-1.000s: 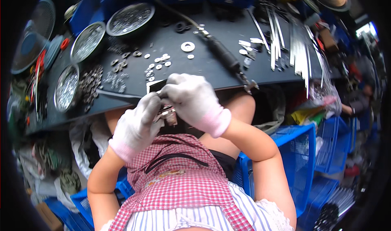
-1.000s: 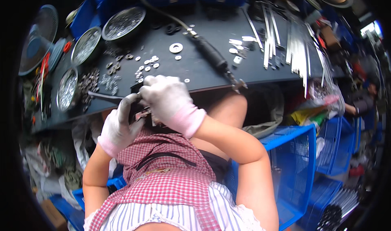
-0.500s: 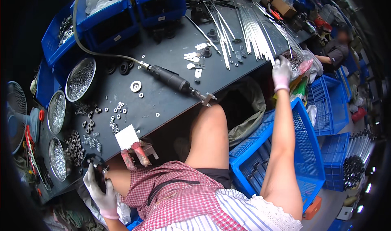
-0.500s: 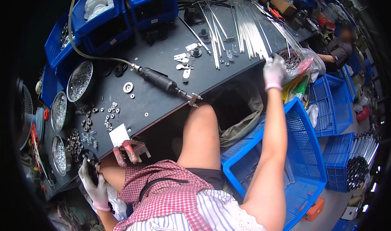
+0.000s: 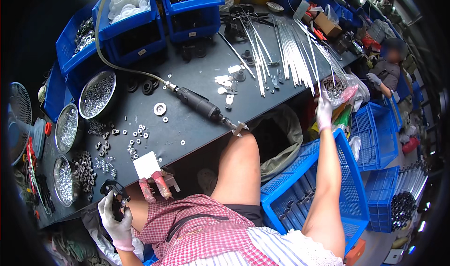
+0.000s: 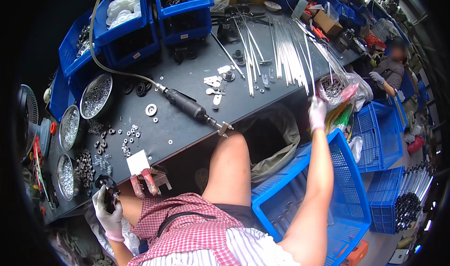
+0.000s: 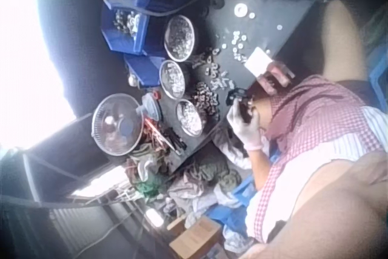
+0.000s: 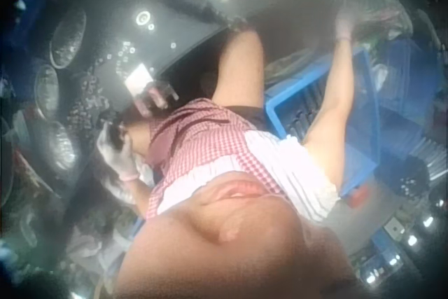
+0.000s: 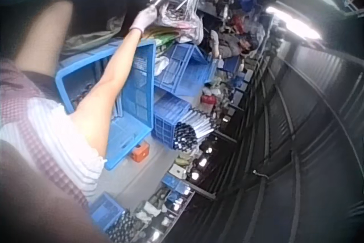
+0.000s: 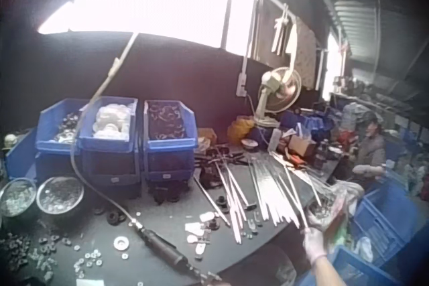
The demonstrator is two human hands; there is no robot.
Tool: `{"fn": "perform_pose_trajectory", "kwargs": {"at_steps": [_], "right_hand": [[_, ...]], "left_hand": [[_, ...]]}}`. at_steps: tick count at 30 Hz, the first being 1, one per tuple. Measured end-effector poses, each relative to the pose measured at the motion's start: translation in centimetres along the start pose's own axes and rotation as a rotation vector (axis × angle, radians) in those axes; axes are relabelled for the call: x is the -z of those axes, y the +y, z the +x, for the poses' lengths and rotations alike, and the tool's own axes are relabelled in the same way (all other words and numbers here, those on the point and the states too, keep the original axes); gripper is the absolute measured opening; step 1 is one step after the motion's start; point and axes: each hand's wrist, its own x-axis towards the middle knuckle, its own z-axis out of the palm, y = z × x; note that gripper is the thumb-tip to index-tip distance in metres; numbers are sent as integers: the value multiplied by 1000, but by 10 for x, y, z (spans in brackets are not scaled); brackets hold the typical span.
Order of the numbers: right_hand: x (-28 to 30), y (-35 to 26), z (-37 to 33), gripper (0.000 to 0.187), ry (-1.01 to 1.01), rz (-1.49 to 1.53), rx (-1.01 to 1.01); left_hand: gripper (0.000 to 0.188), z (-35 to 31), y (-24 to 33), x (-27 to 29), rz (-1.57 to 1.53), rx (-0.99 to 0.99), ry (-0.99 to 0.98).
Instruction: Assembling hardware components including metal tubes and black mounting brackets at a factory workstation.
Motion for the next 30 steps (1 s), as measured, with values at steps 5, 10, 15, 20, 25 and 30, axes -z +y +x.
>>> {"fn": "perform_pose_trajectory", "kwargs": {"at_steps": [5,10,15,20,25,30], "right_hand": [[23,-78,-117,52,-268,744,-505],[24,-169,-99,55,-530,1665,-526],[54,-292,-131,49,-769,1063,-147],[39,-344,-159,43,-753,657,583],[32,-350,-153,46,-777,709,673],[30,-347,-144,51,-720,633,665]], "left_hand": [[61,-3,0,1,-181,74,75],[62,10,6,22,-67,-128,78],[58,49,56,48,-720,85,36],[66,28,56,63,-1663,284,-83],[64,7,25,48,-1945,187,-220],[66,8,18,34,-2132,167,-317]]}}
